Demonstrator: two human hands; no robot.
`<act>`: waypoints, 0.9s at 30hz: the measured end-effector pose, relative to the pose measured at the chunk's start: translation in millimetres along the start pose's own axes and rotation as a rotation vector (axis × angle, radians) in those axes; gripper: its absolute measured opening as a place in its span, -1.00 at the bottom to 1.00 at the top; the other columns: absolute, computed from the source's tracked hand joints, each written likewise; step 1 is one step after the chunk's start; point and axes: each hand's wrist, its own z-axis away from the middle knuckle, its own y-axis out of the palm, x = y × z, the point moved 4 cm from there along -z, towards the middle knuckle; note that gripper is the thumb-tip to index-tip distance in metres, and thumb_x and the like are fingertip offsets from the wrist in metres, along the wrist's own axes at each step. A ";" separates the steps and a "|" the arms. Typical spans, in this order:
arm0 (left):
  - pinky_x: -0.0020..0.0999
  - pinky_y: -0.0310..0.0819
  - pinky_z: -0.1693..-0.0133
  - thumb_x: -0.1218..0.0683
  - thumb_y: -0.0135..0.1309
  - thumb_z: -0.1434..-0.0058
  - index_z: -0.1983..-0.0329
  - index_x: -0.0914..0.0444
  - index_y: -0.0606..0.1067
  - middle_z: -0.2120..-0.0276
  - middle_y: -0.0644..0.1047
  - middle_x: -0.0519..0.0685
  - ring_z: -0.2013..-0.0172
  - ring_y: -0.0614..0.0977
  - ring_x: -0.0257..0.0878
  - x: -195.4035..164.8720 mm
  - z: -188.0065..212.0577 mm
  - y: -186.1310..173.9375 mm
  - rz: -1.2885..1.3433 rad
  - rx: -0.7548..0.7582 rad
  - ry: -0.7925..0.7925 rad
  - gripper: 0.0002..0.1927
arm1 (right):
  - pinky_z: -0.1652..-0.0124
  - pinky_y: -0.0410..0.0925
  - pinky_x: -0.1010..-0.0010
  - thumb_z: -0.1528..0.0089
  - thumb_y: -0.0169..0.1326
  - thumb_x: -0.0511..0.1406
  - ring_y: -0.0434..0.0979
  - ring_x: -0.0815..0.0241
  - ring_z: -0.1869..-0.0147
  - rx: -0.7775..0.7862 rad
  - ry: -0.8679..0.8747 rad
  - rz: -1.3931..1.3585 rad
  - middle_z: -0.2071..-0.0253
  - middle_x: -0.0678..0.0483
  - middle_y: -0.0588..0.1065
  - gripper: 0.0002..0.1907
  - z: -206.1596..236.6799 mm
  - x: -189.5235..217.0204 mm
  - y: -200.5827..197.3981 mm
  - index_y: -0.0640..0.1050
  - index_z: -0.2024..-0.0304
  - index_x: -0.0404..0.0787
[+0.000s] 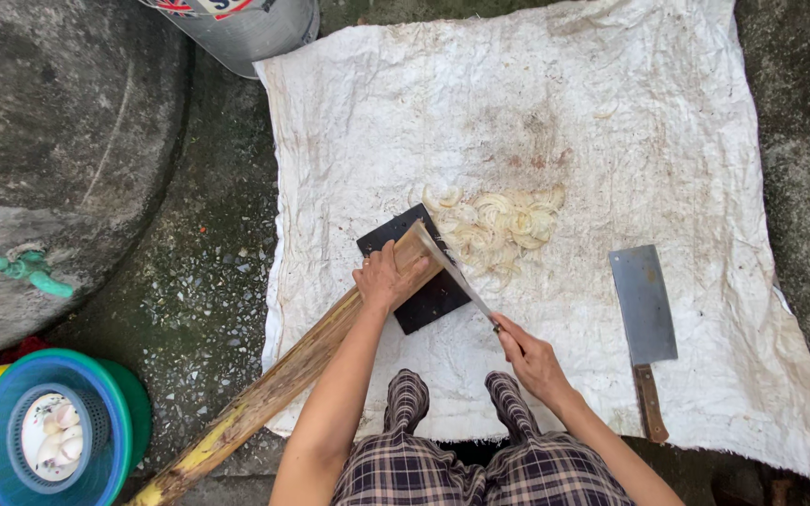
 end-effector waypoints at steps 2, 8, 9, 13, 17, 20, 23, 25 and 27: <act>0.05 0.17 -0.09 -0.57 0.06 -0.03 -0.39 0.09 0.29 -0.10 0.46 0.04 -0.14 0.45 -0.01 -1.2 -1.4 0.5 -0.009 -0.042 0.025 0.00 | 0.29 0.44 0.36 -0.35 -0.07 -0.09 0.50 0.24 0.40 0.016 -0.014 0.019 0.39 0.06 0.55 -0.50 6.8 0.5 -3.3 0.44 -0.34 0.07; 0.01 0.17 -0.04 -0.50 0.13 -0.03 -0.31 0.09 0.34 -0.04 0.49 0.03 -0.06 0.50 -0.02 -1.4 -1.4 8.2 -0.022 -0.069 0.038 -0.10 | 0.15 0.49 0.35 -0.36 -0.06 -0.12 0.68 0.19 0.15 0.023 -0.131 0.075 0.03 0.00 0.65 -0.54 13.4 -4.7 -13.6 0.46 -0.30 0.03; 0.00 0.16 -0.02 -0.50 0.14 -0.03 -0.29 0.11 0.35 -0.02 0.49 0.03 -0.03 0.50 -0.01 -1.8 -2.3 7.6 -0.024 -0.096 0.057 -0.10 | 0.12 0.50 0.34 -0.36 -0.06 -0.11 0.69 0.17 0.12 0.041 -0.102 0.102 0.01 0.01 0.65 -0.54 13.6 -7.6 -13.9 0.46 -0.31 0.05; 0.01 0.17 0.00 -0.50 0.10 -0.04 -0.29 0.07 0.36 0.02 0.51 0.02 0.02 0.56 -0.03 -1.4 -3.9 8.9 -0.035 -0.076 0.040 -0.13 | 0.06 0.50 0.29 -0.35 -0.06 -0.12 0.69 0.09 -0.01 0.021 -0.147 0.112 -0.08 0.00 0.62 -0.55 10.7 -7.1 -14.9 0.48 -0.29 0.06; 0.04 0.17 0.01 -0.56 0.06 0.00 -0.30 0.09 0.36 0.03 0.51 0.04 0.07 0.58 -0.02 -6.7 6.8 9.5 -0.052 -0.085 0.053 -0.06 | 0.05 0.48 0.28 -0.37 -0.04 -0.14 0.66 0.01 -0.05 -0.008 -0.200 0.066 -0.09 -0.09 0.59 -0.58 -16.4 9.6 -5.9 0.50 -0.26 -0.02; 0.07 0.18 0.02 -0.63 0.04 0.02 -0.28 0.11 0.38 0.03 0.51 0.06 0.06 0.59 0.00 -13.7 18.5 6.8 -0.067 -0.118 0.066 0.00 | 0.11 0.47 0.28 -0.38 -0.01 -0.15 0.65 -0.02 0.10 -0.034 -0.171 0.066 0.07 -0.16 0.61 -0.59 -59.0 25.7 9.1 0.52 -0.25 -0.04; 0.12 0.17 0.02 -0.64 0.03 0.05 -0.25 0.10 0.41 0.02 0.52 0.06 0.03 0.58 0.01 -18.7 21.6 1.7 -0.054 -0.129 0.050 0.00 | 0.19 0.46 0.28 -0.37 0.00 -0.14 0.63 0.00 0.31 -0.014 -0.049 0.083 0.32 -0.18 0.61 -0.59 -82.0 24.9 17.3 0.52 -0.26 0.00; 0.14 0.17 0.01 -0.64 0.03 0.08 -0.24 0.09 0.42 0.02 0.52 0.06 0.01 0.58 0.01 -19.4 18.9 -0.5 -0.034 -0.101 0.026 0.00 | 0.23 0.46 0.29 -0.37 -0.01 -0.13 0.63 0.05 0.36 -0.028 -0.071 0.040 0.38 -0.14 0.59 -0.60 -75.7 17.4 13.7 0.53 -0.23 0.00; 0.13 0.17 0.01 -0.66 0.03 0.11 -0.23 0.08 0.43 0.02 0.52 0.06 -0.02 0.57 0.00 -18.4 15.1 -0.2 -0.005 -0.065 -0.007 0.02 | 0.24 0.46 0.29 -0.34 -0.02 -0.13 0.57 0.03 0.42 0.001 -0.028 0.038 0.34 -0.07 0.61 -0.58 -54.1 0.3 5.7 0.51 -0.24 0.02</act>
